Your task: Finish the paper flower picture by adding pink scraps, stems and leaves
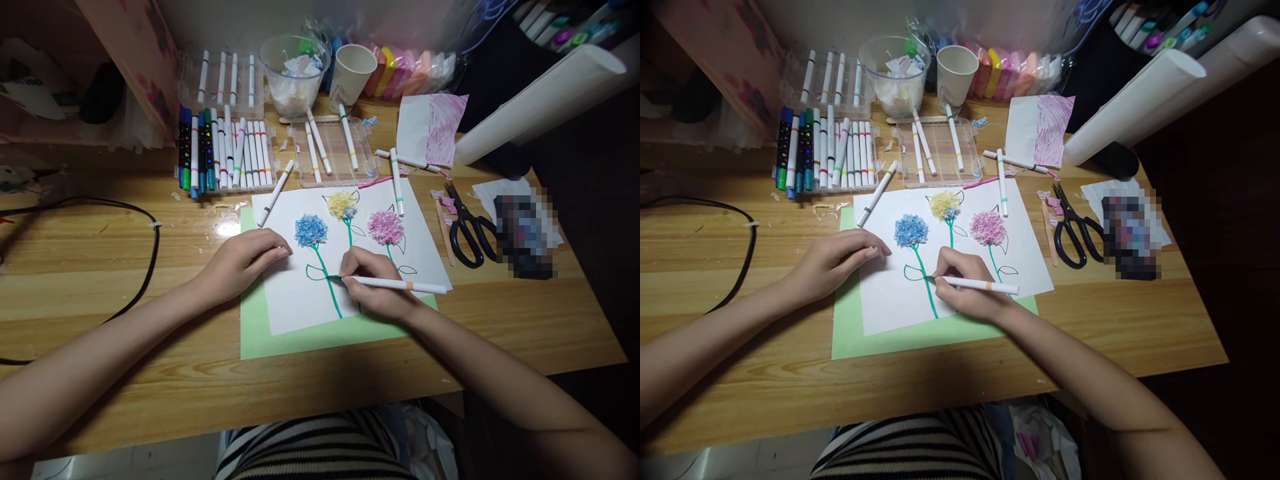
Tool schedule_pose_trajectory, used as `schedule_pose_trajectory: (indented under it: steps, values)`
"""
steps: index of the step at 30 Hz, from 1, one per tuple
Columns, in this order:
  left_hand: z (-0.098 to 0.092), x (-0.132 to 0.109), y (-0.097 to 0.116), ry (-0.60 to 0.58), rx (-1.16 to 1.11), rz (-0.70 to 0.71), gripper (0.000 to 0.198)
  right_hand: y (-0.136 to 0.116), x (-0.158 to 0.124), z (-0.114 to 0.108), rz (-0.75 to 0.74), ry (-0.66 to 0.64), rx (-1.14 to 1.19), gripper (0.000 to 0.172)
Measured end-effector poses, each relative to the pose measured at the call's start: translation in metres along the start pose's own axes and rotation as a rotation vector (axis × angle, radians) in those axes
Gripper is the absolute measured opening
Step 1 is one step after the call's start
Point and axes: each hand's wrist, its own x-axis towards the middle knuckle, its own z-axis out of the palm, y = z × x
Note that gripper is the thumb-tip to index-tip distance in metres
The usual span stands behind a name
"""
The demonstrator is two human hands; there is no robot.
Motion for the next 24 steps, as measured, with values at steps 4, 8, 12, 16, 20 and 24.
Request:
schedule_pose_trajectory:
  steps: [4,8,12,16,20,24]
  values:
    - [0.0004,0.0007,0.0005,0.004,0.001,0.001,0.028,-0.0003,-0.0003,0.0006,-0.008,0.005,-0.043,0.015]
    - [0.0006,0.0013,0.0000,0.004,-0.006,0.000,0.027,0.0023,-0.0016,0.0011,-0.003,-0.002,0.026,0.014]
    - [0.0001,0.0010,-0.0003,-0.008,-0.020,-0.002,0.026,0.0053,-0.0020,0.0013,0.005,0.001,0.063,0.014]
    - [-0.0011,-0.0004,-0.0005,-0.024,-0.027,-0.021,0.025,0.0042,-0.0003,0.0011,0.037,0.005,0.132,0.011]
    - [-0.0028,-0.0009,-0.0019,-0.025,-0.024,-0.035,0.025,0.0024,0.0024,-0.0005,0.058,0.013,0.198,0.009]
    - [-0.0030,0.0003,-0.0053,-0.036,-0.006,-0.038,0.025,0.0015,0.0041,-0.0032,0.083,-0.004,0.254,0.008]
